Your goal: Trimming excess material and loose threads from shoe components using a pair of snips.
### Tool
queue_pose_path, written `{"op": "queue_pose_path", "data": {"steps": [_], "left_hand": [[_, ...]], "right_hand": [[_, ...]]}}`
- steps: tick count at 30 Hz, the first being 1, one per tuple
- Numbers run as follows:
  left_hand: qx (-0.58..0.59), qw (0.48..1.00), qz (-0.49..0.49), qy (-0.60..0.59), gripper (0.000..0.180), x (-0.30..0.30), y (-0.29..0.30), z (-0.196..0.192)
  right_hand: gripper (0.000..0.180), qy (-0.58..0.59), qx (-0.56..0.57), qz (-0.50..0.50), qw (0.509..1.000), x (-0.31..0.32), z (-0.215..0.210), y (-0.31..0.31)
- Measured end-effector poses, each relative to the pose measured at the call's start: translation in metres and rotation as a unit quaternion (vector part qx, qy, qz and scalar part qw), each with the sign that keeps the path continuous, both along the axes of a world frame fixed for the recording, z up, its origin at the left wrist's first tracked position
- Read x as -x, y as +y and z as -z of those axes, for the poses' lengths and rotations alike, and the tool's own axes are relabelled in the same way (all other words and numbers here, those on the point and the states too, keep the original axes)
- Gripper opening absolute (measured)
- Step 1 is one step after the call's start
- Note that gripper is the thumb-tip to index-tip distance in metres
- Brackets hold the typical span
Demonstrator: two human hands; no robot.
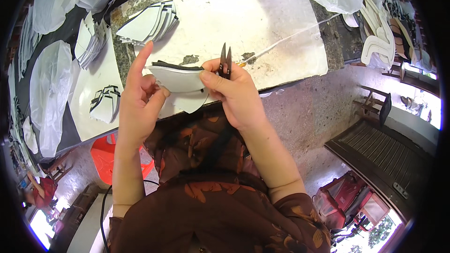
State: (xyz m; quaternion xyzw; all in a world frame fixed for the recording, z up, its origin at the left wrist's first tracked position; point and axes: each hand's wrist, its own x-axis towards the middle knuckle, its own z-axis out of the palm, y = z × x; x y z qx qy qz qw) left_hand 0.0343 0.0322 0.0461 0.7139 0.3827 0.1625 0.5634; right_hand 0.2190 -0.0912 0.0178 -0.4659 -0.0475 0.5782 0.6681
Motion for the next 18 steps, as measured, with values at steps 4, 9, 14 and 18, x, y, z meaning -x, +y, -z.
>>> {"op": "queue_pose_path", "data": {"steps": [4, 9, 14, 18], "left_hand": [[0.318, 0.926, 0.031, -0.202, 0.100, 0.006, 0.000, -0.012], [0.356, 0.902, 0.001, -0.247, 0.091, -0.003, -0.002, -0.017], [0.252, 0.948, -0.100, -0.166, 0.084, -0.011, -0.007, -0.008], [0.254, 0.950, -0.080, -0.164, 0.084, -0.016, -0.017, -0.013]], "right_hand": [[0.015, 0.104, -0.005, -0.034, 0.994, -0.009, -0.013, -0.004], [0.025, -0.102, 0.021, -0.061, 0.993, -0.014, -0.027, 0.001], [0.050, -0.575, 0.064, 0.018, 0.816, -0.003, -0.035, -0.001], [0.041, -0.673, -0.050, -0.072, 0.734, 0.006, -0.029, 0.004]]}}
